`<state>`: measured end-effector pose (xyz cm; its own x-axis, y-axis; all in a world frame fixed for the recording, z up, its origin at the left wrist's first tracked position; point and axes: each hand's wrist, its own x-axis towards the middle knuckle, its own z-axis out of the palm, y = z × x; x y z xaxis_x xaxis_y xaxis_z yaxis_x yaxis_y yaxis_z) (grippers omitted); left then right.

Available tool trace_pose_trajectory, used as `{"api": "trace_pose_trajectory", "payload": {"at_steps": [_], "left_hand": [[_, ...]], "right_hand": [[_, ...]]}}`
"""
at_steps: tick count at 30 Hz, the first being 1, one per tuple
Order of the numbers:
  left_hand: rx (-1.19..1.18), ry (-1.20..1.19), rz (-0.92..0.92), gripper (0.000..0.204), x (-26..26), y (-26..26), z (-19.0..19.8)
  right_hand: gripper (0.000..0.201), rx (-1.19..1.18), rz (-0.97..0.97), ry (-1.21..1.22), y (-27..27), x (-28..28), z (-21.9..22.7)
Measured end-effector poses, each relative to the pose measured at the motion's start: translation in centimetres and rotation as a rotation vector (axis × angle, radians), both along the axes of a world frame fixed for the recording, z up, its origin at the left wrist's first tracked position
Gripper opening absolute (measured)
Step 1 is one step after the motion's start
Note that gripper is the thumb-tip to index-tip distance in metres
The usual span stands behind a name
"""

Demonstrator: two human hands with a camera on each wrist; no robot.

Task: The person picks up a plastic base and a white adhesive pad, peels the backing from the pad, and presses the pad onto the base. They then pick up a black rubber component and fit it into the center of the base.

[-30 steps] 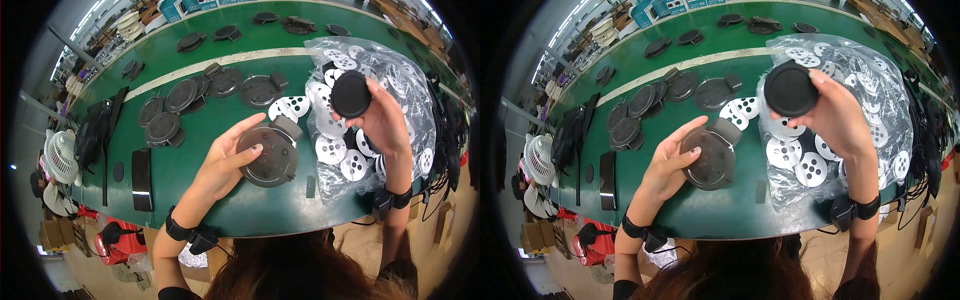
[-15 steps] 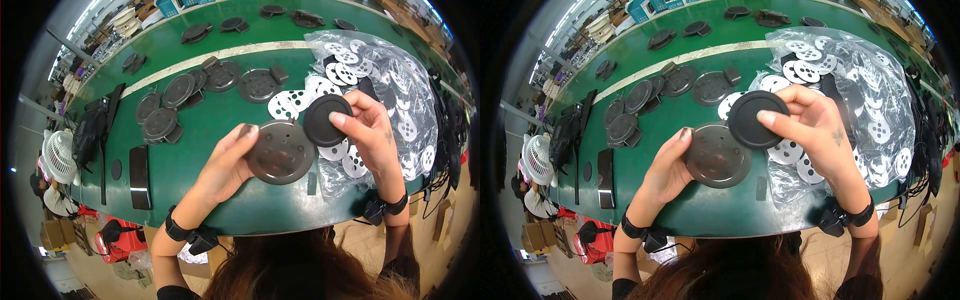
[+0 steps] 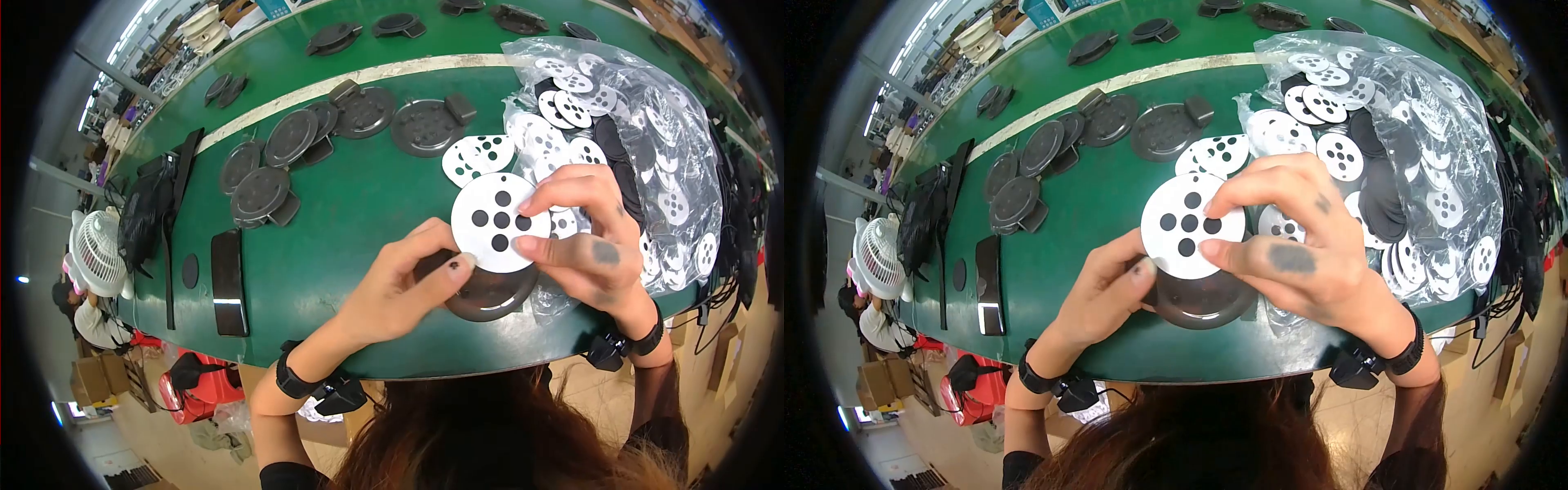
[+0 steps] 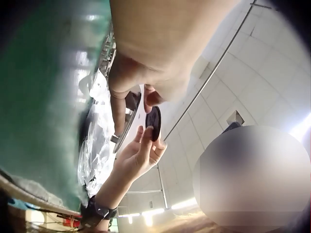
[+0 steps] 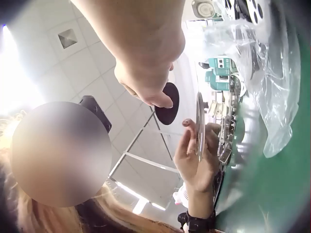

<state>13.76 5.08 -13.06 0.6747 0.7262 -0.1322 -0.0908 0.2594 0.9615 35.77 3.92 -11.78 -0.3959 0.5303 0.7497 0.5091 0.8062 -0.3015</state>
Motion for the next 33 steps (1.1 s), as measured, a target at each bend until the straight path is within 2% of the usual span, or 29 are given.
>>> {"api": "trace_pose_trajectory", "payload": {"at_steps": [2,4,6,7,9,13,22,24,28,33], "left_hand": [[0.047,0.062,0.033,0.015,0.1,-0.1,0.1],[0.098,0.122,0.063,0.015,0.2,-0.1,-0.1],[0.340,0.101,0.149,0.015,0.3,0.0,-0.8],[0.337,0.101,0.149,0.015,0.2,0.1,-1.2],[0.558,0.115,0.167,0.014,0.2,0.3,-1.7],[0.538,0.175,0.195,0.012,0.3,-0.2,-1.3],[0.692,0.225,0.285,0.007,0.3,-0.3,-1.8],[0.867,0.244,0.325,0.005,0.4,-0.2,-1.9],[0.884,0.301,0.361,0.006,0.6,-0.6,-1.9],[1.056,0.337,0.390,0.008,0.7,-0.5,-2.2]], "right_hand": [[0.018,0.016,0.008,-0.038,-0.1,0.0,0.0],[0.018,-0.146,0.024,-0.108,-0.2,-0.1,0.6],[0.019,-0.172,0.019,-0.129,-0.3,-0.2,0.8],[0.019,-0.175,0.007,-0.123,-0.3,-0.4,0.7],[0.020,-0.146,-0.014,-0.107,-0.1,-0.6,0.3],[0.021,-0.156,-0.043,-0.100,-0.3,-0.9,-0.1],[0.022,-0.170,-0.062,-0.108,-0.8,-1.5,0.1],[0.023,-0.130,-0.114,-0.164,-1.2,-1.9,0.2],[0.023,-0.064,-0.119,-0.169,-1.7,-2.7,-0.6],[0.024,0.032,-0.145,-0.162,-2.0,-3.3,-1.4]]}}
